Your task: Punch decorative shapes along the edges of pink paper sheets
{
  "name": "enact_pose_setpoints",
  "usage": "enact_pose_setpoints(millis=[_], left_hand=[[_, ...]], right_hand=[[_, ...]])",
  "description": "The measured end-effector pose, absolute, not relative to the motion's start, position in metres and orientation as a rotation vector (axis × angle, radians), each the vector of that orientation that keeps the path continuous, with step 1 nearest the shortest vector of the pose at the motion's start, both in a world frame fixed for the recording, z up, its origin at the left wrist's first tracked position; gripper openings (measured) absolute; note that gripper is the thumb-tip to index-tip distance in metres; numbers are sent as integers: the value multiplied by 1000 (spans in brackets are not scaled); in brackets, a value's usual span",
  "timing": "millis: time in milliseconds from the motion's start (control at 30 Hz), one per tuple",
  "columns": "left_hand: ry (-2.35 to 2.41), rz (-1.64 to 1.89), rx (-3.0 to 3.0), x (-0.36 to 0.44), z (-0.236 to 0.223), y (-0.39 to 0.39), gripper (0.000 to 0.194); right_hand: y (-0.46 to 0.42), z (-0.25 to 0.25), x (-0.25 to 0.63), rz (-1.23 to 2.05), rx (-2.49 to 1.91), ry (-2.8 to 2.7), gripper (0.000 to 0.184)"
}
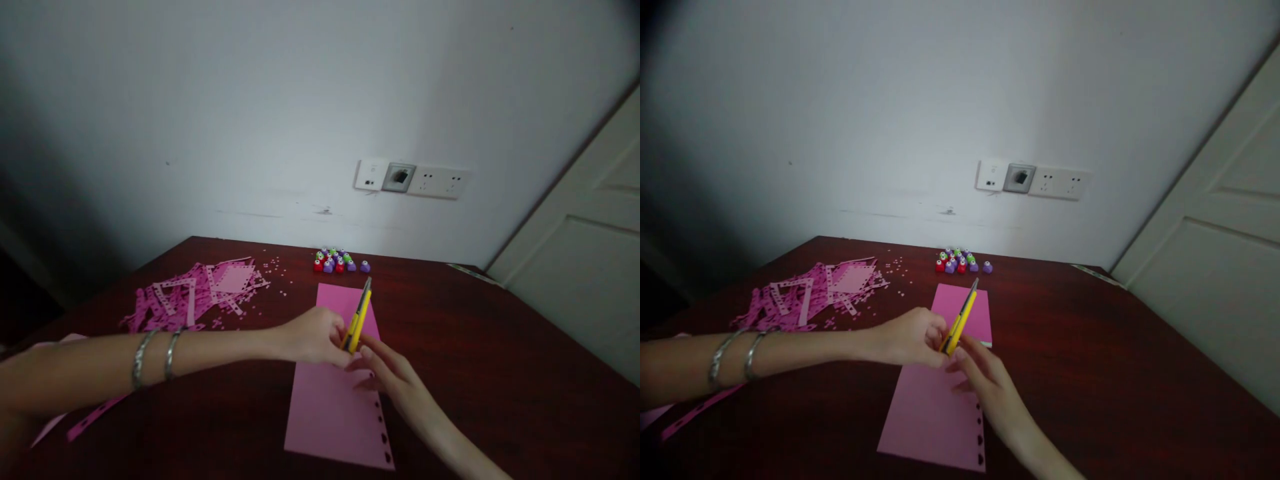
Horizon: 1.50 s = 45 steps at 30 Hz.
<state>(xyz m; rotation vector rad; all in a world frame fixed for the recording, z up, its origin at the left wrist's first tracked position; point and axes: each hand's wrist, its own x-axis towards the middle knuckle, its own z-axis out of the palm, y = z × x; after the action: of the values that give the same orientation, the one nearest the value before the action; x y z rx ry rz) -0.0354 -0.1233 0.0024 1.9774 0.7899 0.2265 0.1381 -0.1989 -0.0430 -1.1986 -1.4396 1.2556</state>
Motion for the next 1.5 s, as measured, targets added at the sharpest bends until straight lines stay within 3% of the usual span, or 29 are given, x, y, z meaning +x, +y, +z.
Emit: enact_pose_setpoints(millis=[200,400,567,633,900,1100,1267,1500], left_hand=[[832,384,2346,-7,-22,-134,33],[998,261,3071,-17,-37,-167,30],[868,6,3009,-52,-70,-194,62],[777,-44,2943,-65,-74,-194,64],[177,-83,2748,-74,-42,-159,48],[351,110,2686,-57,-59,-136,29],[436,87,2824,-48,-72,-120,70],[391,-44,2903,-48,-70,-82,70]], right_hand=[[-184,-52,140,1356,-1041,-1122,35],[-187,-49,160,1449,-1037,-1029,44],[-190,-46,177,1461,-1048,-1067,35],[-191,-47,183,1423,-1096,-1098,30],[-195,-47,188,1289,-1344,-1355,44],[-198,-35,187,725,-1482,-1769,39],[-207,-33,187,609,-1553,-1925,37],[-206,-44,190,621,-1568,-1863,39]])
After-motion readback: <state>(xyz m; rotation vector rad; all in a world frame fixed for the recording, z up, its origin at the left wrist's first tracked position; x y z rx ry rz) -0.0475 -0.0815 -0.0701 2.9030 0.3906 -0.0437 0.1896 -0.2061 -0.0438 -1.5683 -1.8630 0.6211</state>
